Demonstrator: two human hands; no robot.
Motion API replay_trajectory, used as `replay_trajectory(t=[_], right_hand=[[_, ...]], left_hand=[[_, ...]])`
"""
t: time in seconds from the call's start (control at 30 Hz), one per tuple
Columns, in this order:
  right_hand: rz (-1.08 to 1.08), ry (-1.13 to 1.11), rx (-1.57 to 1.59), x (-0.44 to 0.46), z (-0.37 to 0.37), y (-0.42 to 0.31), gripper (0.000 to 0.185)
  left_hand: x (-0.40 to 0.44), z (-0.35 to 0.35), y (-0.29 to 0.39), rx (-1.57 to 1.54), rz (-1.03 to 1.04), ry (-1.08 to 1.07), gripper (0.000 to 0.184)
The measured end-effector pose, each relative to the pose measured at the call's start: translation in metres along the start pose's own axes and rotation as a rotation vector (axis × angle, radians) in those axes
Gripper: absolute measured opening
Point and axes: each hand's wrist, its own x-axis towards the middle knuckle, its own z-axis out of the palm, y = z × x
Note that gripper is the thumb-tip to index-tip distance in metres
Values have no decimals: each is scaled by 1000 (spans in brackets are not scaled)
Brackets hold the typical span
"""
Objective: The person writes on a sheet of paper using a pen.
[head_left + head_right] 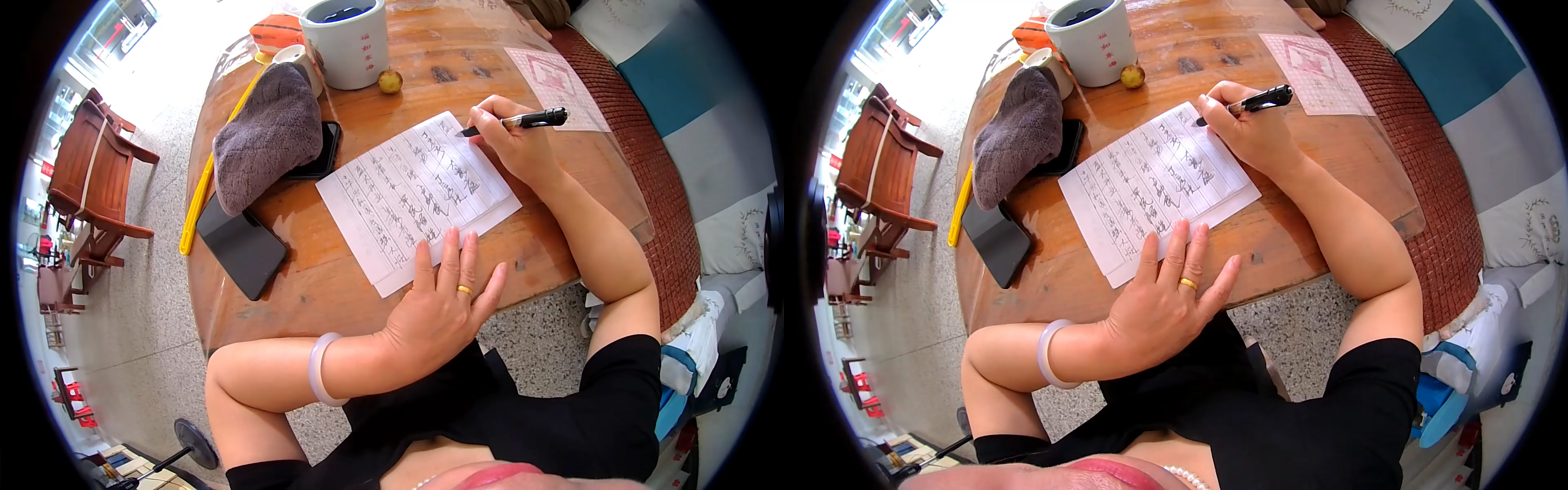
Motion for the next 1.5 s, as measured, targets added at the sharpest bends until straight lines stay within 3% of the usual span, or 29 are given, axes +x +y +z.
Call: replay_trajectory(t=[0.77, 1.07, 1.27, 1.5], right_hand=[[62, 9, 15, -1, -2, -2, 19], [-36, -25, -28, -2, -1, 2, 16], [70, -96, -84, -2, -5, -3, 21], [-25, -39, -15, -2, -1, 3, 19]], left_hand=[[0, 2, 0, -17, -9, 10, 47], [0, 2, 1, -27, -14, 12, 47], [0, 2, 1, -17, -10, 8, 47], [0, 1, 1, -12, -11, 2, 47]])
